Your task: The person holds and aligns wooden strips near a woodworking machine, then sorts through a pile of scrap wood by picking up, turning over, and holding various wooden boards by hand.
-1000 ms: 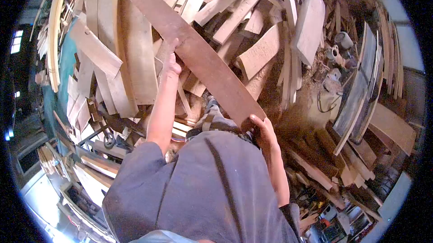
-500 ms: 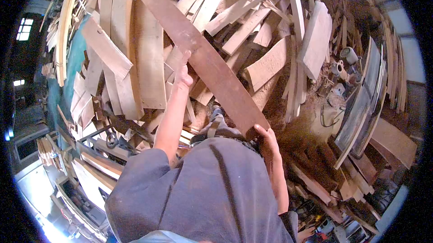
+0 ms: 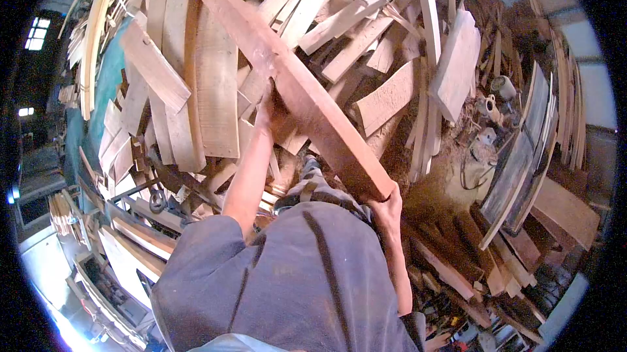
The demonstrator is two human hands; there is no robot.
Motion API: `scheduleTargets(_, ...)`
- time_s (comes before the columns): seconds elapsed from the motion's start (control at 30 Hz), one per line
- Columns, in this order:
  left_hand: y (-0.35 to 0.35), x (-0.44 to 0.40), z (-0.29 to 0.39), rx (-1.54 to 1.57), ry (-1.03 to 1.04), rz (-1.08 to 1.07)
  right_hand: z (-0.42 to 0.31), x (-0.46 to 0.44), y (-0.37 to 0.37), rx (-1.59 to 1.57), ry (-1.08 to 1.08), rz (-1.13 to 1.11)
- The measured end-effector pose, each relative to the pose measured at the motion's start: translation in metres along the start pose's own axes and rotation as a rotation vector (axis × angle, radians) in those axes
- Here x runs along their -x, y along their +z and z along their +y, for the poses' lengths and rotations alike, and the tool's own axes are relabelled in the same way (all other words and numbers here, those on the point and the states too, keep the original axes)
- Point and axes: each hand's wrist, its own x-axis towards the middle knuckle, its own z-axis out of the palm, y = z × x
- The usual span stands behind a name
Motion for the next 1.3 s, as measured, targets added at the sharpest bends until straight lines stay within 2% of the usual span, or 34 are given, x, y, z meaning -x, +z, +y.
scheduleTargets(0.13, -0.057, -0.051, -0.023, -0.005, 0.143, -0.185, 0.018, 0.005, 0.005, -0.004, -0.259, 0.093)
scheduleTargets(0.23, -0.047, -0.039, -0.010, 0.000, 0.087, -0.101, 0.008, 0.014, 0.012, 0.001, -0.400, 0.176)
scheduleTargets(0.27, -0.032, -0.027, -0.004, -0.029, 0.091, -0.072, -0.002, 0.020, 0.008, 0.167, -0.469, 0.212)
scheduleTargets(0.37, -0.008, -0.009, 0.010, 0.004, 0.106, -0.174, 0.005, 0.018, -0.009, 0.512, -0.843, 0.318)
scheduleTargets(0.47, 0.012, 0.002, 0.012, 0.051, 0.083, -0.074, 0.001, 0.028, -0.026, 0.765, -1.009, 0.351)
scheduleTargets(0.5, 0.014, 0.000, 0.009, 0.060, 0.127, -0.104, 0.000, 0.030, -0.030, 0.843, -1.073, 0.369)
scheduleTargets(0.57, 0.018, -0.004, 0.004, 0.077, 0.211, -0.167, -0.008, 0.039, -0.035, 0.913, -1.119, 0.393)
scheduleTargets(0.63, 0.018, -0.010, 0.000, 0.175, 0.196, -0.151, -0.014, 0.043, -0.035, 0.984, -1.174, 0.437)
scheduleTargets(1.0, 0.009, -0.011, -0.002, 0.239, 0.172, -0.225, -0.014, 0.045, -0.036, 0.934, -1.177, 0.449)
scheduleTargets(1.1, 0.017, -0.005, -0.003, 0.288, 0.204, -0.163, -0.011, 0.047, -0.037, 0.966, -1.174, 0.442)
scheduleTargets(1.2, 0.002, -0.025, -0.005, 0.279, 0.240, -0.259, -0.012, 0.046, -0.034, 0.970, -1.197, 0.444)
scheduleTargets(1.3, -0.001, -0.042, -0.004, 0.486, 0.197, -0.315, -0.010, 0.046, -0.033, 0.949, -1.183, 0.459)
